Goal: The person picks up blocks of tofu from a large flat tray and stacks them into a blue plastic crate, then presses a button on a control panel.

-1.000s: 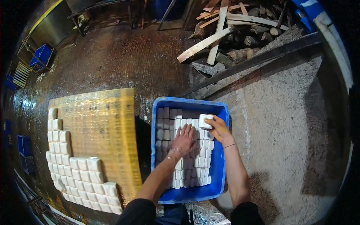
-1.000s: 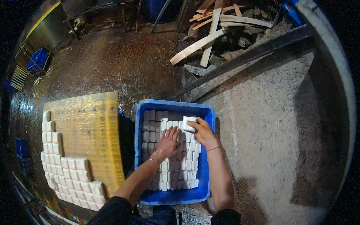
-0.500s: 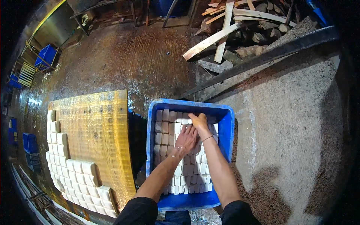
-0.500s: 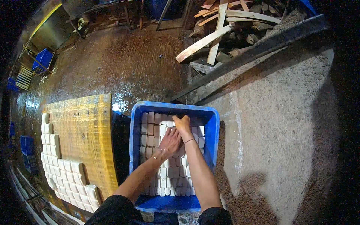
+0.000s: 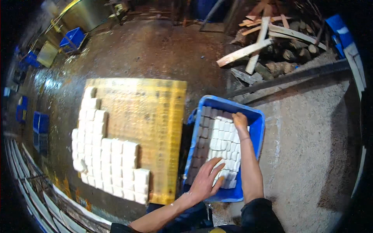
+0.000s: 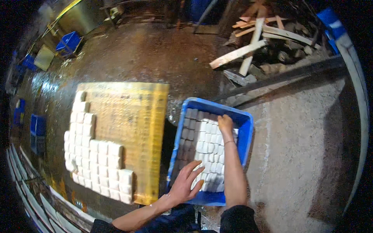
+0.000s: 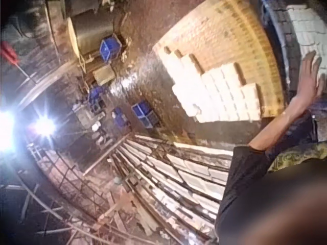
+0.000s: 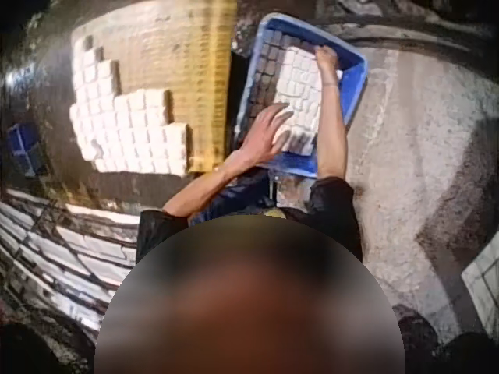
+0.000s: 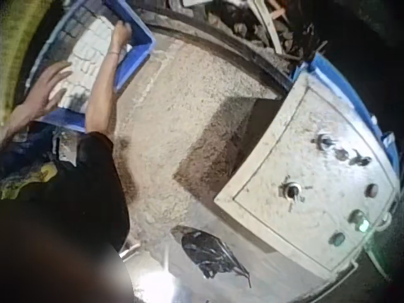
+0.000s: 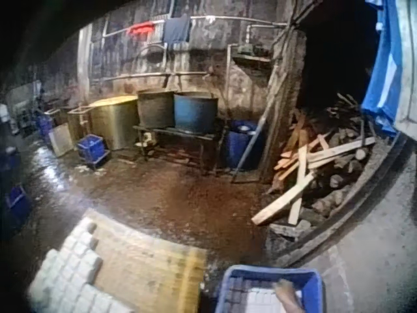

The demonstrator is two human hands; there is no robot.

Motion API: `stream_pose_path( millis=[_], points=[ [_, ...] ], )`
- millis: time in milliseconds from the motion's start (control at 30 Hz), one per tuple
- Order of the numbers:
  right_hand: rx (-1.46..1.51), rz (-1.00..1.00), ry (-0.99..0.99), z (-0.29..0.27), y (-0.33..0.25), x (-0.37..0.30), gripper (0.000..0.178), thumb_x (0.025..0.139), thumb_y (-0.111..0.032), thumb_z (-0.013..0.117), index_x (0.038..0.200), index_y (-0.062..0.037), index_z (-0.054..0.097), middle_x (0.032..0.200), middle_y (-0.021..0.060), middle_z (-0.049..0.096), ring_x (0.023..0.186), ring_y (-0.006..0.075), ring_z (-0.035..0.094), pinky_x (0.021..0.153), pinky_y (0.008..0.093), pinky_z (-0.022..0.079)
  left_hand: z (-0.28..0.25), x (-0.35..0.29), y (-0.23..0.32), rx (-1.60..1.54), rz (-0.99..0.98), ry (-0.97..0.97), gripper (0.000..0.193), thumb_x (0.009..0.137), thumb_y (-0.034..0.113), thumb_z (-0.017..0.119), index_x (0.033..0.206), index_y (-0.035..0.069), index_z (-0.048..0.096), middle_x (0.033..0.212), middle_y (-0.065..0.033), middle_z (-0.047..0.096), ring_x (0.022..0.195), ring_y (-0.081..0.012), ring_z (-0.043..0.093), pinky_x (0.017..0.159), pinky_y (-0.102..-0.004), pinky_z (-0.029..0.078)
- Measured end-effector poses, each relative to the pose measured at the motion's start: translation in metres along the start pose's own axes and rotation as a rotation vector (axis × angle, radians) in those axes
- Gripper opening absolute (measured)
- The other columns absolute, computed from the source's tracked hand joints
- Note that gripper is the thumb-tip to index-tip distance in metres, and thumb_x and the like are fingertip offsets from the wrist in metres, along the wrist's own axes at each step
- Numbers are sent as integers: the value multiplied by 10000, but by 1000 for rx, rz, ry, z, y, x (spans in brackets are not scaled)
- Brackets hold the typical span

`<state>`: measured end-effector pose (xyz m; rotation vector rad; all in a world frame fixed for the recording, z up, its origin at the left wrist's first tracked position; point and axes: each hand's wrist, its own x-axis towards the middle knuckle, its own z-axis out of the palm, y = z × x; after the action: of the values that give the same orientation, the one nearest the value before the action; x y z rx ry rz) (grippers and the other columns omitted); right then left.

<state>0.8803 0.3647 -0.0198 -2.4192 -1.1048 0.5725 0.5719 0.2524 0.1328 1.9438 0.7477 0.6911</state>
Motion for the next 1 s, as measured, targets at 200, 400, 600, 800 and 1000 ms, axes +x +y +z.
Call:
stream_pose_path(
  millis=[200, 400, 600, 800, 1000],
  points=[
    [523, -445, -299, 10, -226, -180, 302, 843, -121, 659, 1116, 3, 619, 965, 149, 678, 864, 236, 665, 748, 323, 538, -114, -130, -4, 23, -219, 313, 483, 822, 74, 655, 1260, 0, 465, 1299, -235, 474, 1194, -397, 477, 998, -428, 401],
    [134, -919, -262, 84, -308, -251, 410, 895, -242, 590, 1215, 12, 560, 1253, 228, 561, 1204, 386, 499, 1017, 464, 390, -195, -222, -21, 93, -323, 511, 483, 779, 35, 672, 1224, -5, 490, 1271, -226, 477, 1186, -385, 477, 997, -434, 404],
    [-60, -773, -273, 97, -336, -293, 433, 853, -248, 616, 1179, 35, 585, 1177, 247, 599, 1138, 391, 545, 983, 411, 421, -241, -320, -40, 166, -505, 702, 524, 784, 20, 640, 1267, -23, 444, 1277, -220, 454, 1210, -371, 451, 1044, -425, 356],
    [106, -533, -578, 88, -343, -267, 519, 697, -276, 717, 1103, 33, 623, 1079, 229, 642, 1051, 350, 609, 911, 388, 478, -232, -427, -101, 244, -697, 728, 557, 802, 19, 612, 1311, -41, 394, 1327, -236, 388, 1242, -391, 417, 1061, -426, 347],
    [272, -504, -692, 91, -343, -258, 464, 703, -186, 752, 1080, 42, 607, 1060, 188, 656, 1036, 249, 622, 880, 337, 490, -194, -624, -145, 242, -1194, 264, 588, 781, 101, 665, 1291, -29, 402, 1283, -259, 394, 1192, -438, 440, 1021, -466, 393]
  ],
)
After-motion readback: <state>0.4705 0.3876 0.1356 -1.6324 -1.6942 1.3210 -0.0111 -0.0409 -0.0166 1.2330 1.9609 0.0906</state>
